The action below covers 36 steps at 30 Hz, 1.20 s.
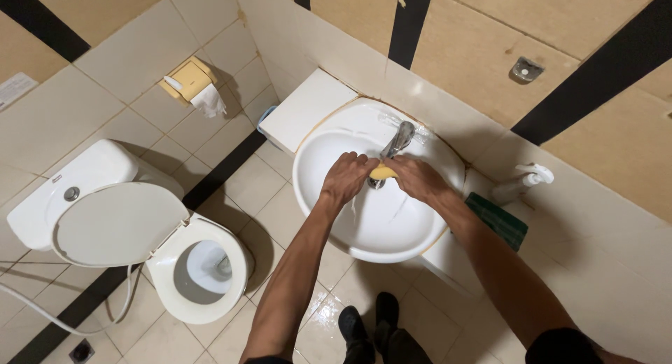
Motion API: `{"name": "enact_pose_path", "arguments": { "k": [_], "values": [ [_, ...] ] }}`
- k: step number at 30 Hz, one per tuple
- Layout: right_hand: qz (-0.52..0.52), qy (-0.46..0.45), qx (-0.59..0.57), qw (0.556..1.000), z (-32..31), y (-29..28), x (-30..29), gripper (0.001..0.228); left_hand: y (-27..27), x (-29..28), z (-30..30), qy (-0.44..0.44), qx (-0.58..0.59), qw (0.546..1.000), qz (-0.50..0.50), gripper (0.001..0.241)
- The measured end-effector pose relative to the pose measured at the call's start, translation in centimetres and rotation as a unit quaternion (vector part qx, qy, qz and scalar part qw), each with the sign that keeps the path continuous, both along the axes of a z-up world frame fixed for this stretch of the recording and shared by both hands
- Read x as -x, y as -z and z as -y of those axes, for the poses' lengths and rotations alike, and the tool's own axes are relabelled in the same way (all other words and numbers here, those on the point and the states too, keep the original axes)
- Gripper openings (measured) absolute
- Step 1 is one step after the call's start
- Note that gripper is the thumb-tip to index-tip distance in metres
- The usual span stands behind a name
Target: The person sprays cleaning solution onto the toilet seat and rim, then wipes the surfaces with a yellow sponge. They rinse the sponge under the sink faucet and return to wipe the toilet again.
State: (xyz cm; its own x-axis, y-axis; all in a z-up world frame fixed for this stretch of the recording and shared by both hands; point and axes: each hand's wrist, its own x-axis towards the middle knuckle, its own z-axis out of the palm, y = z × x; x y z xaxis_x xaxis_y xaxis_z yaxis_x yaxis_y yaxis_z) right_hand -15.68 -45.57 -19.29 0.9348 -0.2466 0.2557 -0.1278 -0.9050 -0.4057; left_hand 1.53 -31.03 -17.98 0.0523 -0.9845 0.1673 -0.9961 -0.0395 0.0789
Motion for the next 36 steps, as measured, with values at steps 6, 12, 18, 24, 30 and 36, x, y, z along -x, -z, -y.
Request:
{"name": "enact_pose_path", "arguments": {
  "k": [6,12,18,24,30,36],
  "values": [
    [-0.041,0.012,0.018,0.999,0.0,0.4,-0.1,0.045,1.0,0.3,0.1,-0.004,0.008,1.000,-0.007,0.034],
    [-0.097,0.026,-0.001,0.995,0.7,1.9,-0.2,0.041,-0.6,1.5,0.2,-0.048,-0.086,0.995,-0.004,0.030],
    [-0.083,0.058,-0.121,0.988,-0.2,0.9,-0.2,0.070,-0.8,2.2,-0.2,-0.080,-0.062,0.992,-0.074,0.086],
    [-0.022,0.051,-0.214,0.975,0.6,1.8,-0.8,0.081,7.5,1.0,-0.2,-0.175,-0.078,0.952,-0.239,0.081],
    [0.005,0.059,-0.085,0.995,4.1,6.5,-0.8,0.067,16.0,-1.1,-0.8,-0.266,0.015,0.875,-0.405,0.075],
    [0.014,0.087,-0.045,0.995,6.1,8.6,-3.5,0.052,15.8,-1.0,0.1,-0.366,-0.034,0.637,-0.678,0.070]
  ]
}}
